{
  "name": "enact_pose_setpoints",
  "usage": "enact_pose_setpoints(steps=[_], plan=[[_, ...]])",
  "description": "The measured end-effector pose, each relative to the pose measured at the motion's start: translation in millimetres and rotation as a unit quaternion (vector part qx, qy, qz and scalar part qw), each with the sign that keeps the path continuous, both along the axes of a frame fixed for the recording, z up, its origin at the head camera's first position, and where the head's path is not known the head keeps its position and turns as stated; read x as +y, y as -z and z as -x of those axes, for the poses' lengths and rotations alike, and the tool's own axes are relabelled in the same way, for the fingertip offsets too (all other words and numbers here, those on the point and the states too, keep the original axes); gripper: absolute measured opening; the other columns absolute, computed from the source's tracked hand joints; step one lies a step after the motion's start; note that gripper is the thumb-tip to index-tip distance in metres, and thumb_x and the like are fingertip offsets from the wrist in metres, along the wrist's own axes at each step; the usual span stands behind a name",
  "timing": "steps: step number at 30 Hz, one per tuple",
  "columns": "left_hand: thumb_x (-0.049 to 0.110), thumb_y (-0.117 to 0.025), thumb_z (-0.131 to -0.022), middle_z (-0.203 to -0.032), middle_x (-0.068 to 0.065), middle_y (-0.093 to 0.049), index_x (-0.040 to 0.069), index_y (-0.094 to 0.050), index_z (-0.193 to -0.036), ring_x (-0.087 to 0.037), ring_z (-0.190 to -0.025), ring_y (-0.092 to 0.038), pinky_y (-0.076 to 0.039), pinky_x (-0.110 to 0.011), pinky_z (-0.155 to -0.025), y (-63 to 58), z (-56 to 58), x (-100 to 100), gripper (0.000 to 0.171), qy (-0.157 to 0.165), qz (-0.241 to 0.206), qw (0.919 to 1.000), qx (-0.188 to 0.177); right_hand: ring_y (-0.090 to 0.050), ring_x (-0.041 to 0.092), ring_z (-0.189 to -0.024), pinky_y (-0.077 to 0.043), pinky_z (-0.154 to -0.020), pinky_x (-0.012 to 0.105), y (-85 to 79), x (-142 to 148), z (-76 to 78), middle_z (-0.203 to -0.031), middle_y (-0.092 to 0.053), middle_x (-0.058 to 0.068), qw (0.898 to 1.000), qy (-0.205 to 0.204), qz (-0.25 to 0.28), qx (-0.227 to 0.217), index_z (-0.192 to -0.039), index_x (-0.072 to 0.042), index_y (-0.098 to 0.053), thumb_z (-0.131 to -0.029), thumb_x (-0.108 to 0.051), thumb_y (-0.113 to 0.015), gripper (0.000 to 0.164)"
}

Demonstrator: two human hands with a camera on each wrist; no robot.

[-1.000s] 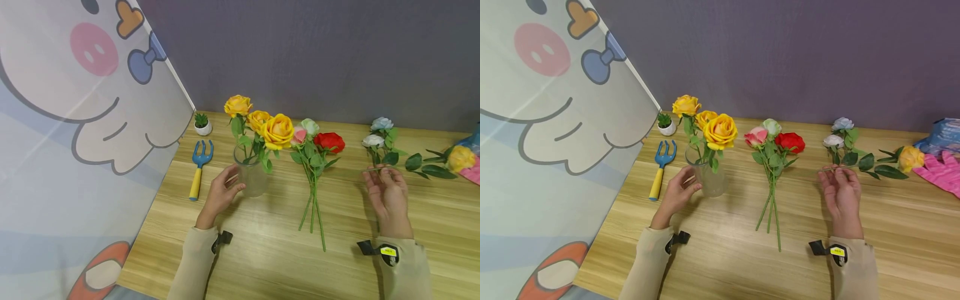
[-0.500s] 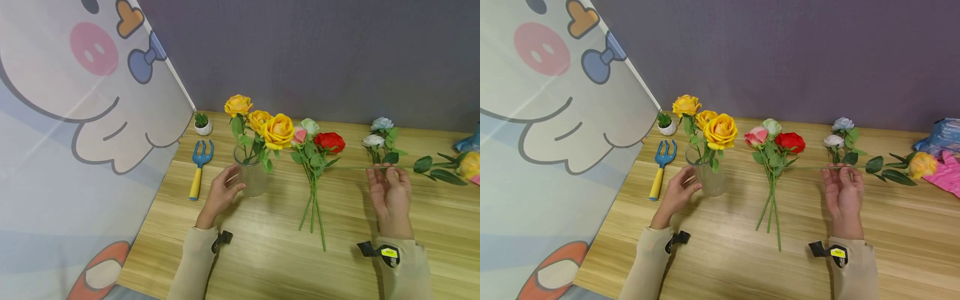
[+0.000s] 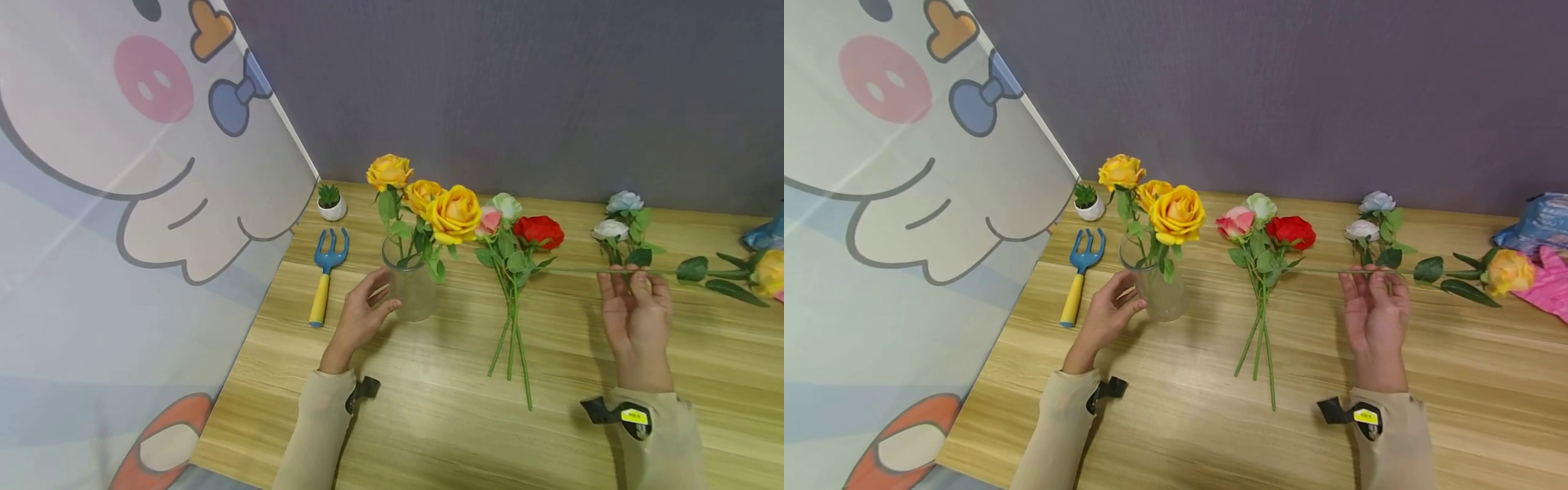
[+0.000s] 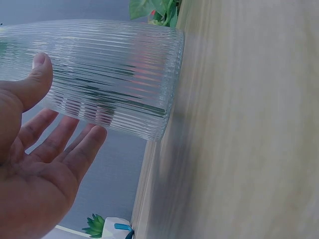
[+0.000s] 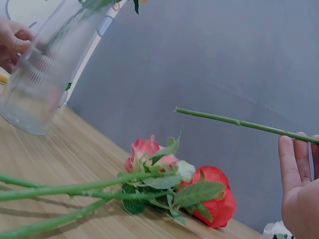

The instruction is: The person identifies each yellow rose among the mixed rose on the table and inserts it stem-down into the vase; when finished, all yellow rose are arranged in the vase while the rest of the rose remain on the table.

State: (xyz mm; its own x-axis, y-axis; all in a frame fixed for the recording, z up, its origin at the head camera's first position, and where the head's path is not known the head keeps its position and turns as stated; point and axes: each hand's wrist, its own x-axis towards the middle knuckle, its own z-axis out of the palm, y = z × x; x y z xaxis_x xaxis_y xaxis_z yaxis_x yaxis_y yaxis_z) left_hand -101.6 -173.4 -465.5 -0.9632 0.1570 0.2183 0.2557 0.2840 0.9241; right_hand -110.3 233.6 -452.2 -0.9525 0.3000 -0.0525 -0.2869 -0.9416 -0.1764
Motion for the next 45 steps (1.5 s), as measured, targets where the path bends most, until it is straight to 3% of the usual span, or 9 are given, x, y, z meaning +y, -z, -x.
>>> enact_pose_setpoints(steps=[6,24,27,30,34,45], plan=[[-0.01,-0.077,-0.086,-0.143,-0.032,-0.055,-0.011,-0.051,-0.143,-0.046,-0.134,-0.055,-0.054,-0.045,-0.109,0.4,0.9,-0.1,0.063,0.0,-0.001,1.0,-0.001,-0.069,0.042,-0.088,-0.067,-0.075,0.052,-7.4,-9.5,-2.1,-0.095,-0.063,0.027,1.0,0.003,0.0,0.011,-0.103,0.011,-0.051,-0.095,0.013,-0.057,0.011],[-0.01,-0.077,-0.086,-0.144,-0.032,-0.054,-0.011,-0.051,-0.143,-0.046,-0.133,-0.055,-0.054,-0.044,-0.108,0.2,1.2,-0.6,0.063,-0.001,-0.001,1.0,-0.002,-0.068,0.041,-0.089,-0.067,-0.077,0.049,-24.7,-47.3,-13.1,-0.095,-0.062,0.027,0.996,-0.009,-0.041,0.077,-0.1,0.013,-0.051,-0.098,0.013,-0.054,0.004],[-0.009,-0.077,-0.086,-0.143,-0.032,-0.054,-0.011,-0.051,-0.143,-0.046,-0.133,-0.055,-0.054,-0.044,-0.108,-0.6,0.7,-0.3,0.062,-0.001,-0.001,1.0,-0.002,-0.069,0.037,-0.09,-0.067,-0.079,0.044,-26.9,-54.4,-14.1,-0.094,-0.064,0.023,0.993,0.002,-0.091,0.075,-0.096,0.011,-0.056,-0.1,0.01,-0.053,0.004],[-0.009,-0.077,-0.086,-0.143,-0.032,-0.055,-0.011,-0.051,-0.143,-0.046,-0.133,-0.055,-0.054,-0.045,-0.108,-0.5,1.0,-0.5,0.062,0.001,-0.002,1.0,0.0,-0.07,0.036,-0.091,-0.067,-0.082,0.042,-28.8,-60.7,-15.7,-0.095,-0.065,0.022,0.99,-0.003,-0.105,0.091,-0.097,0.012,-0.057,-0.102,0.01,-0.05,0.009],[-0.009,-0.076,-0.087,-0.143,-0.032,-0.055,-0.011,-0.051,-0.143,-0.046,-0.133,-0.055,-0.054,-0.044,-0.109,0.2,1.8,-0.8,0.062,0.004,-0.004,1.0,0.001,-0.069,0.039,-0.094,-0.066,-0.085,0.047,-29.8,-68.0,-19.3,-0.099,-0.065,0.026,0.989,-0.033,-0.069,0.126,-0.102,0.013,-0.054,-0.102,0.013,-0.048,0.006],[-0.009,-0.077,-0.086,-0.144,-0.032,-0.054,-0.011,-0.051,-0.143,-0.045,-0.134,-0.055,-0.054,-0.043,-0.108,1.5,1.3,-0.3,0.063,-0.001,-0.003,1.0,-0.009,-0.071,0.037,-0.098,-0.065,-0.089,0.044,-35.2,-89.6,-23.6,-0.1,-0.069,0.025,0.975,-0.039,-0.125,0.177,-0.102,0.014,-0.057,-0.104,0.011,-0.046,0.011]])
